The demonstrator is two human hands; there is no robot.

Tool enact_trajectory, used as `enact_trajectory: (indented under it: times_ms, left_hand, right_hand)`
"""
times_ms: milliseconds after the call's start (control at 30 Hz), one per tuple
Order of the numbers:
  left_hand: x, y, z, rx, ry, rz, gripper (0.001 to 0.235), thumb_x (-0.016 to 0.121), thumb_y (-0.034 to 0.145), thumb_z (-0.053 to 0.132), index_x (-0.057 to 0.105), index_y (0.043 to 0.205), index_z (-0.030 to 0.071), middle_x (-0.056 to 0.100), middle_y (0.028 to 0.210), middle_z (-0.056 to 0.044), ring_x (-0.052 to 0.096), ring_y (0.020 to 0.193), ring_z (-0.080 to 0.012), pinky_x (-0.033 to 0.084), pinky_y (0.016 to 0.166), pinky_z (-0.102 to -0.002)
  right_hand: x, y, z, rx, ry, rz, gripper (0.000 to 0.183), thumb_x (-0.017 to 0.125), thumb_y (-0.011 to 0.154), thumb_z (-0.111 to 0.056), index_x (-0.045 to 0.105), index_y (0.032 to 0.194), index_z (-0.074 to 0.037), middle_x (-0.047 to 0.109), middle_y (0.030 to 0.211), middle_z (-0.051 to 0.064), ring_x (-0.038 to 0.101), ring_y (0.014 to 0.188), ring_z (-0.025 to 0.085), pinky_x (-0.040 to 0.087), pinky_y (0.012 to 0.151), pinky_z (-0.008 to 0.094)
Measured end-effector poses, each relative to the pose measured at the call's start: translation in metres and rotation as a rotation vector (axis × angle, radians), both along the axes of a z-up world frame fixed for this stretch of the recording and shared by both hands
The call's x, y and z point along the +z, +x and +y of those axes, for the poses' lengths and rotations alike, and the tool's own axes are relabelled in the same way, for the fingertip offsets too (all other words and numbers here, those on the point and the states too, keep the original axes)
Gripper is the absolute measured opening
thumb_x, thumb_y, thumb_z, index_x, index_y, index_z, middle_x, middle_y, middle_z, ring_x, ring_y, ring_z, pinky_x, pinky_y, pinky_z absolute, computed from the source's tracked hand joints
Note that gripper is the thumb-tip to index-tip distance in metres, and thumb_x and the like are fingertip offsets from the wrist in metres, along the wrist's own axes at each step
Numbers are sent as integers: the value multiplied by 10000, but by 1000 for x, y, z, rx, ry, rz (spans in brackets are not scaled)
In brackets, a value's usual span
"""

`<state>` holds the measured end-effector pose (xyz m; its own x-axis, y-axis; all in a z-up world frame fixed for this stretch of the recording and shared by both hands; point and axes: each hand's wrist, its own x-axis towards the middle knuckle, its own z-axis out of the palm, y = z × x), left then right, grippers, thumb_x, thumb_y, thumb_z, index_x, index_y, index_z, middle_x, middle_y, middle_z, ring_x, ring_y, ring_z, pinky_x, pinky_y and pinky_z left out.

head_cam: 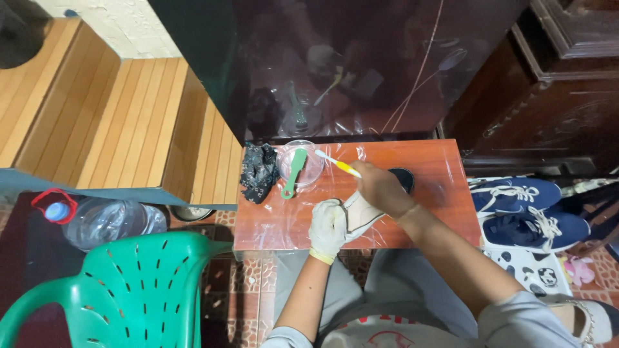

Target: The person scrubs a white shoe with a black toe cap using a yellow toothbrush. The shoe is held in the left hand while the right hand scrubs the surface. The person occasionally dips the brush into a small container of liquid on the table.

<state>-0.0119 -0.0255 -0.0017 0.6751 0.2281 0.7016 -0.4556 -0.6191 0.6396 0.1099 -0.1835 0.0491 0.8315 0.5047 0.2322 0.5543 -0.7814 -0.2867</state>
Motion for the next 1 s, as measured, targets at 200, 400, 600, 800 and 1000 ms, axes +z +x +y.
enact_trajectory:
  times_ms: [200,400,600,800,1000]
  left_hand:
    - [67,-31,-3,-12,-216,572,761,855,711,445,588,1325,83,682,1227,-157,640,1199,-349,498,1099,-447]
    - [47,-38,-5,81,100,407,1225,915,508,607,490,1434,-72,629,1246,-342,626,1162,-489,467,1075,-557]
    - [31,-24,-9,164,194,410,578,781,730,610,712,1178,251,745,1152,26,725,1044,-186,489,1028,-420]
    - [-8,2,10,-43,329,83,447,704,925,164,672,1353,285,554,1464,-201,637,1140,-431,558,937,-480]
    - [-9,2,8,-94,-60,541,744,689,888,521,469,1545,251,640,1238,-153,657,1160,-339,521,1044,-405]
  right_hand:
    - [9,13,41,-109,-285,363,345,500,1015,-265,574,1351,-252,675,1134,77,722,1059,300,568,929,452]
    - [46,-30,-24,-248,363,502,399,608,953,-242,678,1341,-180,731,1195,160,651,1202,357,511,1016,443]
    - [79,-80,-82,-476,452,590,405,585,1012,-247,646,1406,-177,689,1289,204,601,1275,375,473,1076,518]
    - [18,-98,-121,-480,514,540,452,651,933,-135,652,1373,-36,694,1221,302,616,1213,481,499,995,556]
    - [42,-145,-82,-328,300,540,455,636,940,-203,648,1393,-250,766,1199,116,691,1173,330,559,987,438]
